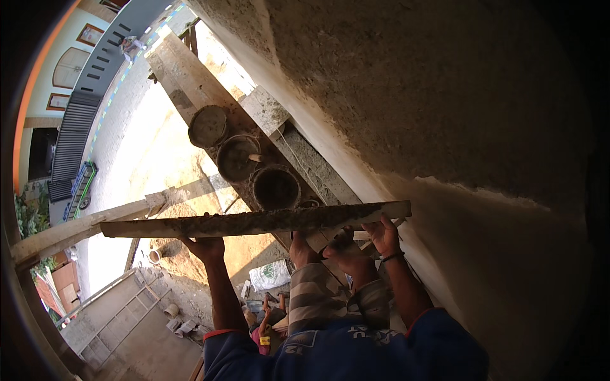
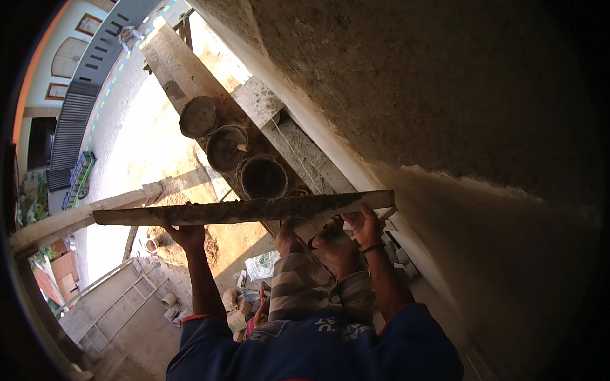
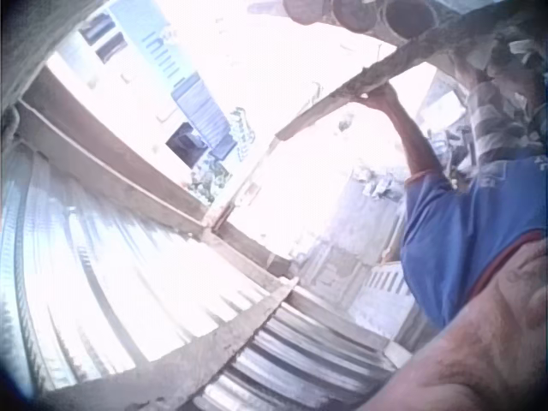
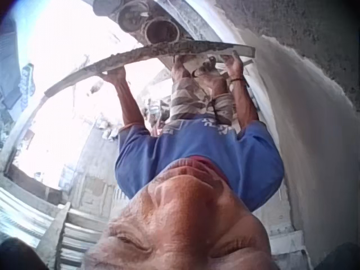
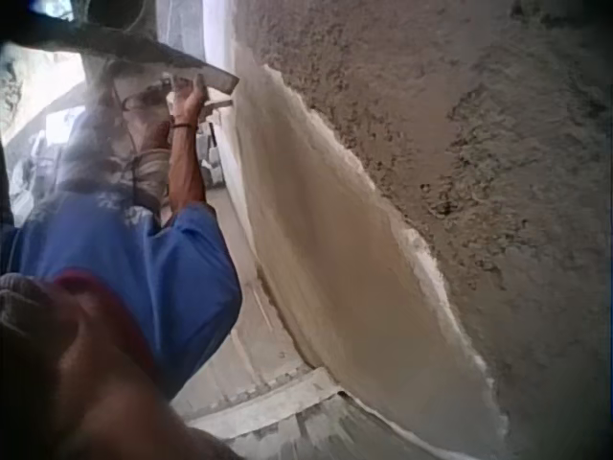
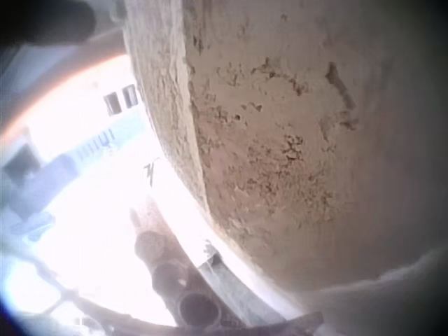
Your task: The person applies wet plaster to a concrete wall using a trowel and then uses a wooden straightedge to level and smooth the surface.
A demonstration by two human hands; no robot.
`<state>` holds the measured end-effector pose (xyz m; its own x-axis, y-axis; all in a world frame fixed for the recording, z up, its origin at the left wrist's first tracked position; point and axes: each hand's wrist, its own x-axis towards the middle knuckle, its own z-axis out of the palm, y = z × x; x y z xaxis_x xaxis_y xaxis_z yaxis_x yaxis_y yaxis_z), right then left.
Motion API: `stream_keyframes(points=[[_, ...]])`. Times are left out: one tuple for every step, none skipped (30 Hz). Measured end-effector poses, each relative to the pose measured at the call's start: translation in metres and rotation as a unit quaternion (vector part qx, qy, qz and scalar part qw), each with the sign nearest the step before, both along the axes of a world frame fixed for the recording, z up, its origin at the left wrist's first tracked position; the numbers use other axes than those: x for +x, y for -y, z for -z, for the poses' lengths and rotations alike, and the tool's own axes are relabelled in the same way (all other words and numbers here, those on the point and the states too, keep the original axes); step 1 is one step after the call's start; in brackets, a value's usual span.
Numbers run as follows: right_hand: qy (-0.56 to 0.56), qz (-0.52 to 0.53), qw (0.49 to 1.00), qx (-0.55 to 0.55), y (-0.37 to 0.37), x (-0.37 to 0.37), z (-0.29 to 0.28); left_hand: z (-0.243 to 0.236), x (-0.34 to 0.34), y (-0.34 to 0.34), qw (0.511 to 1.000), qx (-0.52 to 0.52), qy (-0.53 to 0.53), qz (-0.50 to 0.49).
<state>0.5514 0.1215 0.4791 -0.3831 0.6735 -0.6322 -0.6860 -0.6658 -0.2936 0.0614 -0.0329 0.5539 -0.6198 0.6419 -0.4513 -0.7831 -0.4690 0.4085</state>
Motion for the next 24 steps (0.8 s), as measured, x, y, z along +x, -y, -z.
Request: stream_keyframes(points=[[-0.009,-0.026,1.0,-0.011,-0.008,-0.011,0.009,-0.002,-0.002,0.015,1.0,-0.002,-0.013,-0.025],[-0.021,-0.054,0.998,-0.018,-0.013,-0.025,0.019,-0.008,-0.006,0.034,0.999,0.013,-0.015,-0.048],[-0.031,-0.079,0.996,-0.021,-0.019,-0.039,0.028,-0.013,-0.009,0.051,0.998,0.008,-0.021,-0.065],[-0.033,-0.095,0.995,-0.026,-0.022,-0.054,0.035,-0.017,-0.011,0.07,0.995,0.037,-0.038,-0.086],[-0.057,-0.119,0.991,-0.035,-0.023,-0.071,0.043,-0.022,-0.012,0.088,0.991,0.066,-0.056,-0.105],[-0.082,-0.14,0.986,-0.044,-0.024,-0.089,0.051,-0.027,-0.013,0.103,0.99,0.044,-0.086,-0.1],[-0.083,-0.152,0.984,-0.048,-0.024,-0.107,0.056,-0.031,-0.016,0.122,0.988,0.061,-0.067,-0.125],[-0.073,-0.177,0.979,-0.071,-0.022,-0.126,0.061,-0.034,-0.015,0.141,0.983,0.072,-0.115,-0.12],[-0.06,-0.198,0.974,-0.093,-0.02,-0.143,0.065,-0.045,-0.012,0.15,0.977,0.083,-0.159,-0.111],[-0.079,-0.224,0.969,-0.076,-0.018,-0.159,0.071,-0.055,-0.01,0.163,0.974,0.098,-0.174,-0.108],[-0.079,-0.229,0.967,-0.079,-0.014,-0.175,0.075,-0.06,-0.009,0.18,0.97,0.058,-0.193,-0.135],[-0.089,-0.259,0.958,-0.09,-0.009,-0.19,0.084,-0.069,-0.007,0.19,0.967,0.042,-0.202,-0.149],[-0.097,-0.286,0.948,-0.099,-0.005,-0.198,0.099,-0.08,-0.005,0.194,0.964,0.029,-0.209,-0.162],[-0.093,-0.319,0.938,-0.094,-0.001,-0.206,0.114,-0.088,-0.004,0.194,0.954,0.021,-0.239,-0.18],[-0.095,-0.325,0.936,-0.098,0.008,-0.216,0.12,-0.095,0.0,0.199,0.953,0.016,-0.241,-0.185],[0.005,-0.378,0.921,-0.088,0.015,-0.224,0.121,-0.1,0.004,0.2,0.945,-0.009,-0.256,-0.203],[0.104,-0.425,0.896,-0.076,0.02,-0.229,0.121,-0.103,0.008,0.199,0.937,-0.032,-0.271,-0.219],[0.149,-0.438,0.883,-0.078,0.026,-0.233,0.113,-0.107,0.015,0.195,0.932,-0.04,-0.294,-0.21],[0.148,-0.442,0.882,-0.076,0.029,-0.232,0.108,-0.109,0.02,0.187,0.93,-0.04,-0.295,-0.214],[0.182,-0.448,0.873,-0.056,0.029,-0.227,0.103,-0.109,0.022,0.176,0.927,-0.044,-0.309,-0.21],[0.215,-0.453,0.865,-0.034,0.027,-0.221,0.097,-0.108,0.025,0.165,0.923,-0.045,-0.323,-0.205],[0.214,-0.453,0.865,-0.032,0.024,-0.213,0.092,-0.099,0.029,0.158,0.924,-0.018,-0.302,-0.235],[0.221,-0.455,0.862,-0.041,0.018,-0.201,0.086,-0.088,0.034,0.151,0.924,-0.016,-0.303,-0.234],[0.23,-0.452,0.861,-0.048,0.008,-0.188,0.081,-0.074,0.039,0.139,0.927,-0.022,-0.286,-0.241]])
